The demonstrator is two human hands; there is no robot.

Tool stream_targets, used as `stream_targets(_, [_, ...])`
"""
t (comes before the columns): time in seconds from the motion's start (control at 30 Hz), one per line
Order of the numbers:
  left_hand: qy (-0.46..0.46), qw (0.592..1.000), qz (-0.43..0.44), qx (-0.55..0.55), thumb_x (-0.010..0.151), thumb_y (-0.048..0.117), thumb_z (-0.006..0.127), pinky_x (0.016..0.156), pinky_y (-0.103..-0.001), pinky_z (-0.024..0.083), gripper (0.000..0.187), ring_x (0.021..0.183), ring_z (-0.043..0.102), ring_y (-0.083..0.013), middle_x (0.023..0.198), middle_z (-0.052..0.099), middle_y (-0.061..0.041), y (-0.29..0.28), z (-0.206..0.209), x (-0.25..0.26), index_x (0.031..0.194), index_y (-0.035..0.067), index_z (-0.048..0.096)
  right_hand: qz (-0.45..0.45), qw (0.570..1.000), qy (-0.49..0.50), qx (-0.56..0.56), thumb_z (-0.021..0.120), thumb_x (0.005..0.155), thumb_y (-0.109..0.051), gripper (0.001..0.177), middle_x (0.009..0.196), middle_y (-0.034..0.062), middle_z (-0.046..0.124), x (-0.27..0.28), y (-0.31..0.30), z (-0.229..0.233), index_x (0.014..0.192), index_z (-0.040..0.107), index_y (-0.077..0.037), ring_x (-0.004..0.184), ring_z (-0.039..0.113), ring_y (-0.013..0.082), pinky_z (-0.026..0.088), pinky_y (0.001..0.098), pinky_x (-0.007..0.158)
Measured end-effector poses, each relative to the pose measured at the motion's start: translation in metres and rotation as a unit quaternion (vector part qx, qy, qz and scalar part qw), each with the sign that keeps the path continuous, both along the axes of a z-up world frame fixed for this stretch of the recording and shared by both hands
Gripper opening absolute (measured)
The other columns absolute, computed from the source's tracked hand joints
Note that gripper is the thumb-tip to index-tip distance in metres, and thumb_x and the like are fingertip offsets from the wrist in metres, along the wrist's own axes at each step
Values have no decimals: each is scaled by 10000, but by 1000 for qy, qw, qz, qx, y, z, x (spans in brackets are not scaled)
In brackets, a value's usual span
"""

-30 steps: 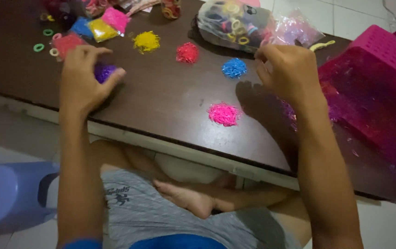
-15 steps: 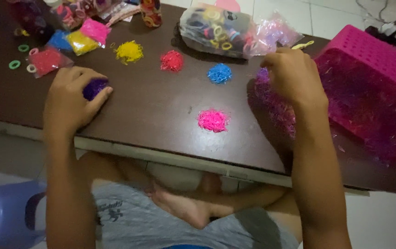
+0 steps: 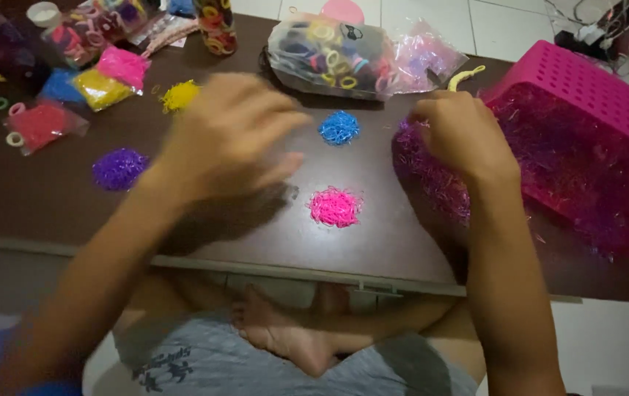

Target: Sorting small colorful rubber bands into distinct piles by color on a desk.

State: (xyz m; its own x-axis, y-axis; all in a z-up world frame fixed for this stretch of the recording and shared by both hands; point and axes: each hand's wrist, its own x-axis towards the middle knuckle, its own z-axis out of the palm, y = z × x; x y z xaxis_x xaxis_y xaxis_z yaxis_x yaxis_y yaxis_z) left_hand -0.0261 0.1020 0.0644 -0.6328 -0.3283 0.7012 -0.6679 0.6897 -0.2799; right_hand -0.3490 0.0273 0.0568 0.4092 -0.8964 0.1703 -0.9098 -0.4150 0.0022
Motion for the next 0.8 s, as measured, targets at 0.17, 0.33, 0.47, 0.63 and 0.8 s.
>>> stream_targets(0.17, [-22, 989, -137, -42, 891, 312, 794, 859, -335, 449, 288, 919, 568, -201, 1038, 662, -54, -62, -10, -68, 1067, 118, 674, -1, 1000, 25, -10, 698, 831, -84, 201, 1029, 103, 745, 0, -4, -4, 995, 806, -131, 804, 697, 376, 564, 499, 770])
stream_targets(0.33, [46, 985, -165, -19, 852, 276, 851, 898, -322, 437, 355, 934, 548, -188, 1067, 679, -28, -90, -55, -79, 1137, 122, 705, -8, 999, 46, 0, 715, 840, -89, 207, 1002, 103, 739, -7, -12, -13, 1029, 801, -94, 773, 696, 350, 567, 486, 770])
stream_targets(0.47, [80, 976, -197, -54, 928, 318, 663, 755, -370, 441, 255, 819, 539, -248, 928, 591, -54, -87, -63, -74, 1048, 93, 668, -9, 998, 65, 0, 626, 932, -147, 159, 934, 158, 725, -11, -14, -17, 960, 778, -111, 831, 721, 505, 606, 604, 701])
stream_targets(0.63, [100, 981, -169, 2, 929, 321, 695, 793, -369, 431, 282, 841, 536, -238, 917, 621, -52, -86, -62, -73, 1077, 82, 710, 7, 997, 74, -7, 659, 935, -150, 124, 936, 140, 725, -17, -14, -13, 986, 763, -107, 895, 732, 463, 617, 567, 714])
stream_targets(0.8, [92, 985, -145, -4, 929, 295, 691, 800, -365, 416, 253, 867, 524, -231, 916, 617, -48, -87, -63, -75, 1063, 82, 715, 9, 998, 57, -11, 640, 958, -153, 119, 948, 157, 719, -19, -13, -14, 1008, 740, -113, 895, 729, 470, 609, 586, 726])
